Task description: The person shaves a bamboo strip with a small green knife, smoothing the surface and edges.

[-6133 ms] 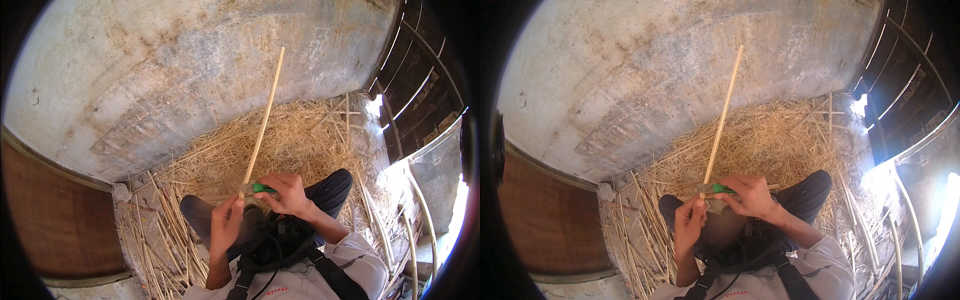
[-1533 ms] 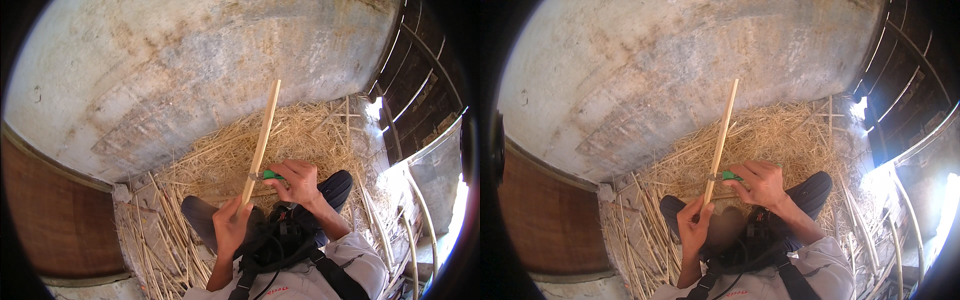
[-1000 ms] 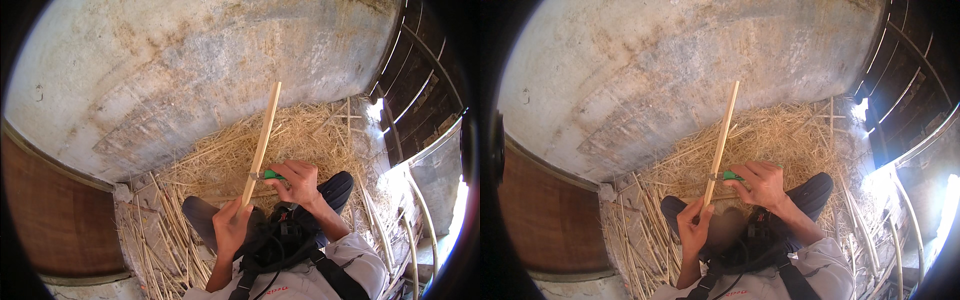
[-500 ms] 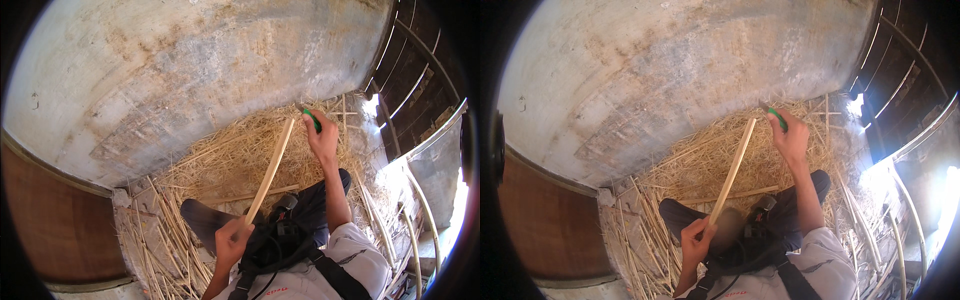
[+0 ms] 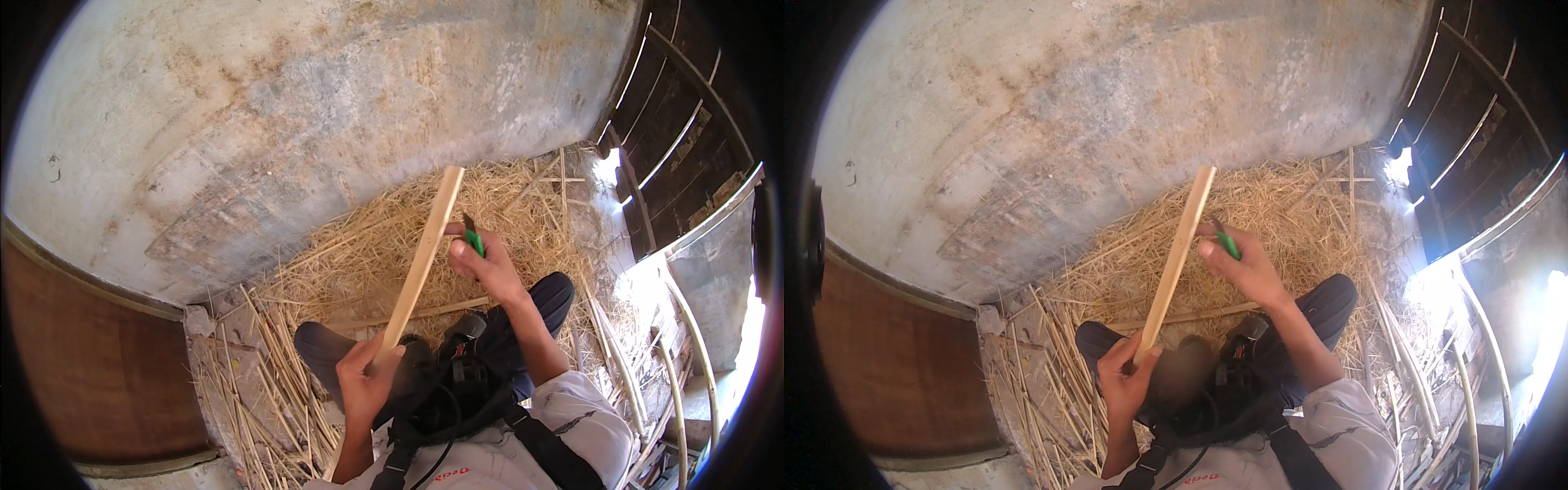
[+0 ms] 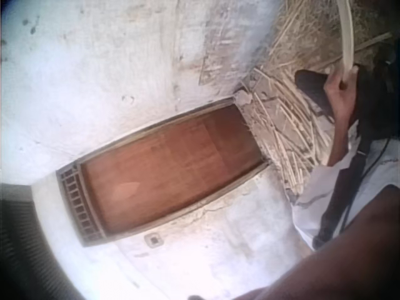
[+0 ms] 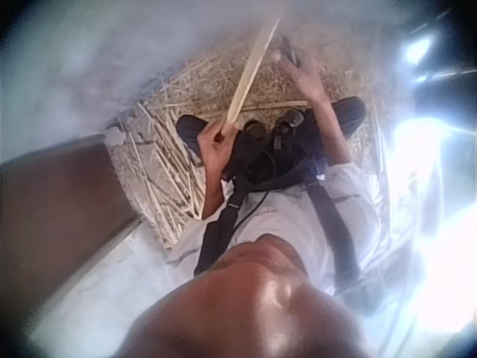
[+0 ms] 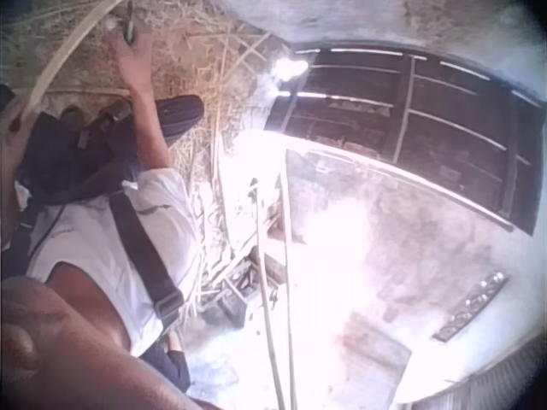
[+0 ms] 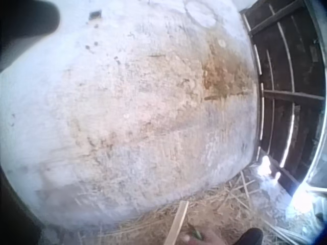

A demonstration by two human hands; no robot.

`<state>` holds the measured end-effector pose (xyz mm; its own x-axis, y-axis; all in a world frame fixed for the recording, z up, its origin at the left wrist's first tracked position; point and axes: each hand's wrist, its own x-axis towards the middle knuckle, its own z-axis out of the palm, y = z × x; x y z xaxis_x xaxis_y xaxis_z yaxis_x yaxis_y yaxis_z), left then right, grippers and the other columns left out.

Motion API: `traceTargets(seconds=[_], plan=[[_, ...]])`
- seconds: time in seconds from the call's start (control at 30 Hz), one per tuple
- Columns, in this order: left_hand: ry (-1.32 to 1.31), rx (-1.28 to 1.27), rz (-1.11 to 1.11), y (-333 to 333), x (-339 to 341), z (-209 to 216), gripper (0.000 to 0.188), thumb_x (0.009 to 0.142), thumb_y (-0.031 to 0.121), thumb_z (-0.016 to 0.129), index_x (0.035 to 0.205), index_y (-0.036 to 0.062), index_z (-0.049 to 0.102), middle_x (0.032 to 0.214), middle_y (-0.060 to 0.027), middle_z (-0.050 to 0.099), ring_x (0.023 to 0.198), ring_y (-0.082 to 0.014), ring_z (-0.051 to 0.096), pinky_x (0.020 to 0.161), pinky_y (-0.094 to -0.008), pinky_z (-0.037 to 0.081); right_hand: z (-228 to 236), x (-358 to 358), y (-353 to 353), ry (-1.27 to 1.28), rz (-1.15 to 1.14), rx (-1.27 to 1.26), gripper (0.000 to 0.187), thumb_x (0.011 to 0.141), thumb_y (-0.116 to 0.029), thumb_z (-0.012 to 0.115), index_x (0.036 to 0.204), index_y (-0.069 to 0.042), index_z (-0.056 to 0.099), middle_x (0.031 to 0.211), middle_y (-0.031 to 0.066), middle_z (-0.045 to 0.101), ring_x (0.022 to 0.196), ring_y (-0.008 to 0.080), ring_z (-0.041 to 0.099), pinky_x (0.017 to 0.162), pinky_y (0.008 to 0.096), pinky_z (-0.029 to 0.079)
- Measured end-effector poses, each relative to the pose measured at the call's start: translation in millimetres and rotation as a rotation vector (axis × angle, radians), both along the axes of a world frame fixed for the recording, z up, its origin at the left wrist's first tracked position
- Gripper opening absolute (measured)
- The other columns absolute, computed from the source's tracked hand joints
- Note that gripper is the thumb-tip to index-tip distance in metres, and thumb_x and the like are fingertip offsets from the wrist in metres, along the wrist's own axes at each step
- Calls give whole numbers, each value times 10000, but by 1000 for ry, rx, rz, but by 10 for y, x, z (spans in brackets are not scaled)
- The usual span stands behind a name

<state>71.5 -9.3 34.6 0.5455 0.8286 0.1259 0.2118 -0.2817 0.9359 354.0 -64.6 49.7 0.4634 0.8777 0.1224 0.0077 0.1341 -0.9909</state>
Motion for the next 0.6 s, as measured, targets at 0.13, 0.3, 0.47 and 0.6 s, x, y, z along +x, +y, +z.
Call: traceTargets(seconds=[0.13, 0.3, 0.47, 0.6], plan=[[30, 58, 1, 31, 14, -60, 472, 836, 41, 913, 1277, -25, 759, 945, -112, 753, 811, -113, 648, 682, -284, 524, 74, -156, 121, 101, 34, 34, 357, 1106, -326, 630, 1232, -9, 735, 733, -28, 605, 586, 39, 451, 539, 249, 366], [9, -97, -124, 102, -7, 92, 590, 825, -74, 870, 1386, 7, 706, 1215, -86, 712, 1059, -158, 728, 888, -303, 607, 94, -104, 150, 218, -101, 41, 360, 1114, -316, 597, 1216, 0, 737, 707, -19, 581, 539, 40, 426, 497, 235, 320], [3, -176, -192, 189, -92, 15, 567, 853, -40, 864, 1394, 7, 701, 1122, -76, 743, 967, -119, 710, 816, -278, 595, 322, 4, 124, 217, -222, 47, 374, 1119, -320, 574, 1208, 3, 739, 676, -38, 523, 530, 40, 395, 503, 247, 301], [57, -287, -192, 251, -162, -58, 488, 869, 2, 869, 1336, -13, 729, 1020, -91, 791, 906, -91, 679, 813, -256, 553, 292, 108, 78, 152, -248, 39, 378, 1126, -321, 558, 1233, 2, 725, 701, -44, 508, 569, 35, 388, 538, 239, 298]])
